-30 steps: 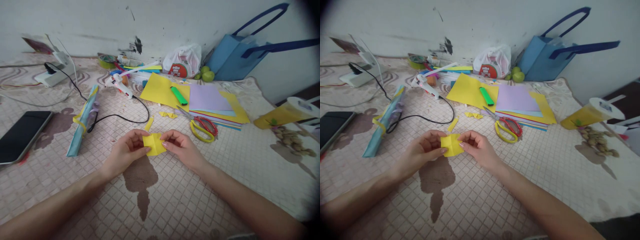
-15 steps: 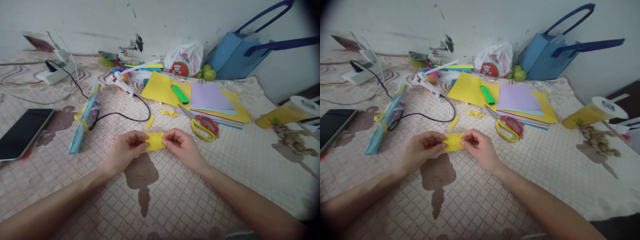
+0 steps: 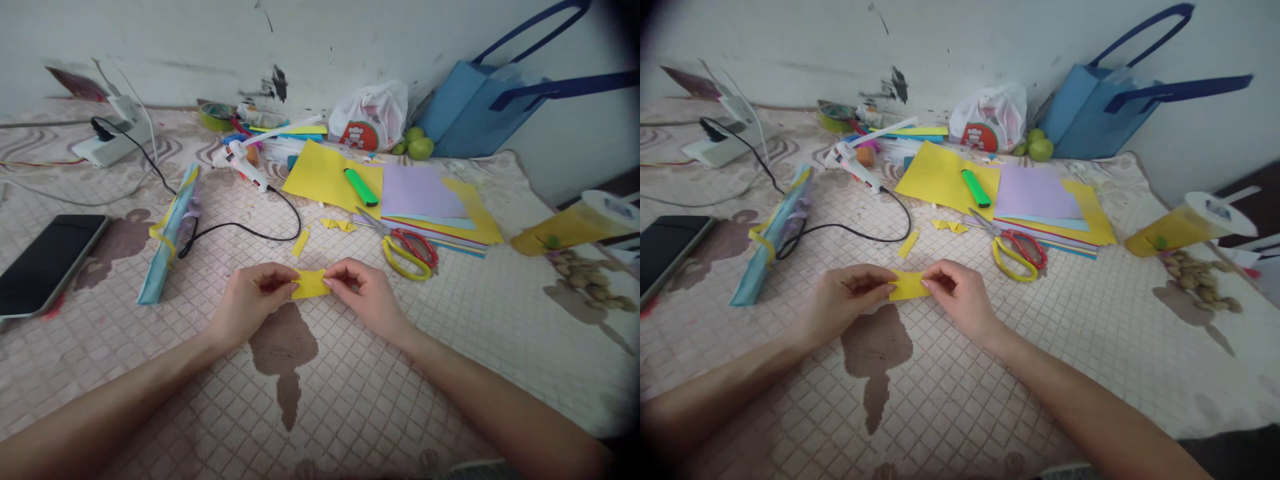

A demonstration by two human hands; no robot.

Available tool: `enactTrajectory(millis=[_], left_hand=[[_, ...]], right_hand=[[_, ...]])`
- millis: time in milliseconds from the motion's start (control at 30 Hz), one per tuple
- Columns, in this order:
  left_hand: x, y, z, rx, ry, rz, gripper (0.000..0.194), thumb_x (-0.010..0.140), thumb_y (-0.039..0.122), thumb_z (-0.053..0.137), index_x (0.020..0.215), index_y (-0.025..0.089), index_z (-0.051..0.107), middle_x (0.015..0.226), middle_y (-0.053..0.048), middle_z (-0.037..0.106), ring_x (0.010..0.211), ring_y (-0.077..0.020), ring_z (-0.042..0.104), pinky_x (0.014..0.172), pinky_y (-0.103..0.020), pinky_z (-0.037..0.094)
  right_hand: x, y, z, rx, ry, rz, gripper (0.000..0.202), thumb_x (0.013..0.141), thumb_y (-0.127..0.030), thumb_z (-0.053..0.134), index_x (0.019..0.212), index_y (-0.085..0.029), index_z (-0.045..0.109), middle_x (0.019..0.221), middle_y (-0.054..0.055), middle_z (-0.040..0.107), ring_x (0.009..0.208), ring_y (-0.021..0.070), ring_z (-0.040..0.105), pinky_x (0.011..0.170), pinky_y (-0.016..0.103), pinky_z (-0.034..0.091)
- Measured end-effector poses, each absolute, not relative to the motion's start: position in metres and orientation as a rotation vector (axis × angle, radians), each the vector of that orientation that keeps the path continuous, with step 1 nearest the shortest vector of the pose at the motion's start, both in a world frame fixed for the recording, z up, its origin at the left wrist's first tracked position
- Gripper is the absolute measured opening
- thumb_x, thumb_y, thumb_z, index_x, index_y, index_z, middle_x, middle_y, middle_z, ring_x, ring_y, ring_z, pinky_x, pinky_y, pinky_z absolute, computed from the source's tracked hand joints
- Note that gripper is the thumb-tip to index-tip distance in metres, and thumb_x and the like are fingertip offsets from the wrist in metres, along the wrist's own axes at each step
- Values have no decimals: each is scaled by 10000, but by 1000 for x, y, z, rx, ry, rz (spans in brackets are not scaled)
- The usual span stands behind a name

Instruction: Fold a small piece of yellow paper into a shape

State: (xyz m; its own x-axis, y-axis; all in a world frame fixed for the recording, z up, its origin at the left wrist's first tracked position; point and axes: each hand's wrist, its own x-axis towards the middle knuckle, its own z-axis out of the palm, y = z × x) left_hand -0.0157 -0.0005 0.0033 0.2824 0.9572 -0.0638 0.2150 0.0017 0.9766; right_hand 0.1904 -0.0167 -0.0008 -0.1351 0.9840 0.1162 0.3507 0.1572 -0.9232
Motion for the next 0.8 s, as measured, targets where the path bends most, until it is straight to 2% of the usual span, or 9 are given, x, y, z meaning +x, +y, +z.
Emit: enactTrajectory(millis=[300, 467, 600, 800], left_hand=[[-16, -3, 3, 1729, 1268, 869, 115, 788, 274, 643, 852, 220, 722, 826, -33, 725, 721, -185, 653, 663, -284, 501], [-14, -3, 8, 1914, 1271, 858, 108, 804, 228, 616, 830, 217, 720, 811, -33, 708, 689, -172, 618, 632, -274, 468], [-15, -1, 7, 2007, 1239, 850, 137, 832, 228, 584, 833, 216, 720, 900, -45, 685, 717, -166, 608, 637, -274, 468], [-16, 0, 2, 2098, 1291, 808, 151, 843, 246, 580, 867, 224, 727, 981, -49, 616, 704, -139, 584, 585, -254, 446]], right_hand=[[190, -16, -1, -1300, -1782, 847, 88, 836, -164, 580, 831, -233, 635, 797, 5, 668, 718, 156, 611, 641, 296, 472], [189, -17, 2, -1320, -1884, 728, 113, 837, -129, 567, 807, -225, 618, 816, 21, 611, 752, 158, 584, 634, 288, 464], [188, -16, 1, -1309, -1877, 716, 115, 831, -115, 571, 796, -215, 617, 863, 32, 557, 741, 141, 562, 585, 260, 455], [187, -14, -3, -1310, -1889, 696, 123, 810, -90, 590, 775, -205, 620, 838, 25, 557, 733, 135, 561, 590, 254, 449]])
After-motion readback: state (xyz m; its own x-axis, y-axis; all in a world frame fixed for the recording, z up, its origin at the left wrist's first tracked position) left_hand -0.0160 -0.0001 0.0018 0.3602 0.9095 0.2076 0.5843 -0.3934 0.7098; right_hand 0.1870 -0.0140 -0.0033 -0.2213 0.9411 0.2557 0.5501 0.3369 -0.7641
